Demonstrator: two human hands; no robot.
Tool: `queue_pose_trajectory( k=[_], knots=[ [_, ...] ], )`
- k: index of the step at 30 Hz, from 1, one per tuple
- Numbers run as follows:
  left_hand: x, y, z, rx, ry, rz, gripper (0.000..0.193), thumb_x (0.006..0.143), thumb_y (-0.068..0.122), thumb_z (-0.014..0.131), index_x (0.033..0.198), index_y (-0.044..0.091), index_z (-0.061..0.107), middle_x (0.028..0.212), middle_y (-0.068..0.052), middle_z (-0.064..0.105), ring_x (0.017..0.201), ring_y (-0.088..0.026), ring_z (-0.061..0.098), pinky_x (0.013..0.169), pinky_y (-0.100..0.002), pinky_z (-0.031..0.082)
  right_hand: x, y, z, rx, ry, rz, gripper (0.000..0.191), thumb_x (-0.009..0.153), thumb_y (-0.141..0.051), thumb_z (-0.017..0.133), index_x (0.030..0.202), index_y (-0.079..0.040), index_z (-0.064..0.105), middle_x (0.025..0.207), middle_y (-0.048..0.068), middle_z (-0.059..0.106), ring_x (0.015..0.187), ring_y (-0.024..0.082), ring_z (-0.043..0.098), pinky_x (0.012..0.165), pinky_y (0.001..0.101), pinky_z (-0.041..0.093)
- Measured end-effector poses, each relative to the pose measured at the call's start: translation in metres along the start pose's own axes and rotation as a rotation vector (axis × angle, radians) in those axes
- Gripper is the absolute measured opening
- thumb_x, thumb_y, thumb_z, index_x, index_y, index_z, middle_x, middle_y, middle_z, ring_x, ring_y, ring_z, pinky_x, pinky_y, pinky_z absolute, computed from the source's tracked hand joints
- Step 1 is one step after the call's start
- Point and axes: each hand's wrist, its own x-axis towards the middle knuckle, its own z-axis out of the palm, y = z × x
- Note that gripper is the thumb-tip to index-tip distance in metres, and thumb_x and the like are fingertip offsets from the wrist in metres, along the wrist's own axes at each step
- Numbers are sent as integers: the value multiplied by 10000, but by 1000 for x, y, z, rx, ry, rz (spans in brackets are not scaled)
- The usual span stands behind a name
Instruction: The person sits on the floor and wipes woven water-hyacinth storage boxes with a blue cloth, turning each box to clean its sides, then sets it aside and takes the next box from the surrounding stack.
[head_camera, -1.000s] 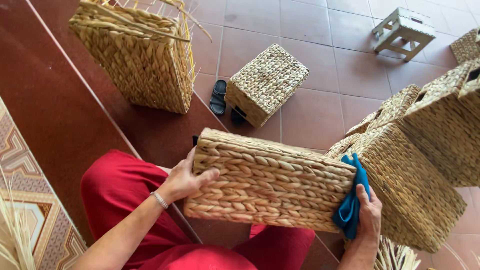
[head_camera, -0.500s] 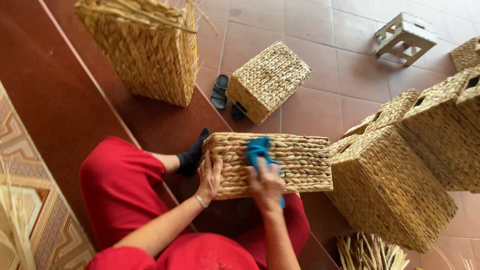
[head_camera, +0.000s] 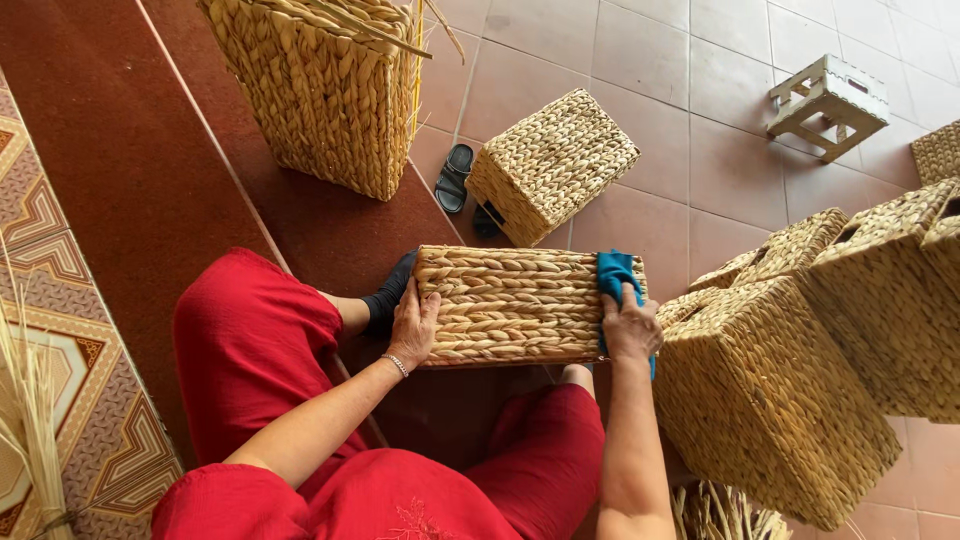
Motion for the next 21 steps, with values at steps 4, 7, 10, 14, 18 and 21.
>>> queue_pose_trajectory(
  k=[4, 7, 10, 14, 18, 21],
  knots=[
    [12, 5, -4, 41, 17, -86, 697, 1024, 461, 482, 1553, 27, 349, 1471, -253, 517, 1333, -402, 516, 1147, -462, 385, -16, -36, 8, 6, -33, -5, 441, 1003, -544, 583, 1259, -187, 615, 1036, 233, 622, 848, 413, 704, 662, 532, 582],
    [10, -1, -4, -14, 14, -83, 685, 1028, 461, 470, 1542, 27, 341, 1464, -253, 508, 1320, -391, 523, 1123, -462, 400, -62, -104, 9, 94, -84, -175, 403, 1040, -474, 569, 1280, -151, 599, 959, 187, 619, 726, 363, 702, 551, 486, 574],
    [7, -11, -2, -15, 19, -136, 669, 1038, 458, 465, 1556, 52, 344, 1485, -240, 502, 1328, -402, 497, 1117, -475, 382, -109, -163, 4, 224, -18, -476, 432, 927, -450, 689, 1232, -151, 623, 916, 175, 617, 703, 342, 692, 555, 482, 576],
    [7, -17, -8, -7, -1, -42, 616, 1066, 434, 478, 1534, 39, 411, 1472, -269, 521, 1347, -413, 509, 1133, -463, 406, -108, -162, -11, 264, -34, -589, 418, 871, -452, 753, 1218, -245, 650, 924, 136, 626, 749, 349, 693, 590, 499, 566],
    [13, 9, -22, -63, 22, 111, 598, 939, 216, 646, 1445, -21, 434, 1393, -267, 529, 1282, -373, 520, 1075, -442, 406, -55, -96, -15, 87, -60, -282, 447, 921, -526, 695, 1264, -244, 641, 980, 181, 625, 782, 376, 700, 621, 502, 570],
    [8, 71, -48, -437, -116, 188, 414, 952, 53, 631, 1346, -14, 524, 1275, -178, 619, 1190, -254, 585, 1027, -366, 482, -39, -61, -2, 110, 6, -79, 491, 928, -557, 661, 1321, -264, 651, 1045, 199, 637, 857, 420, 698, 711, 552, 558]
  ],
)
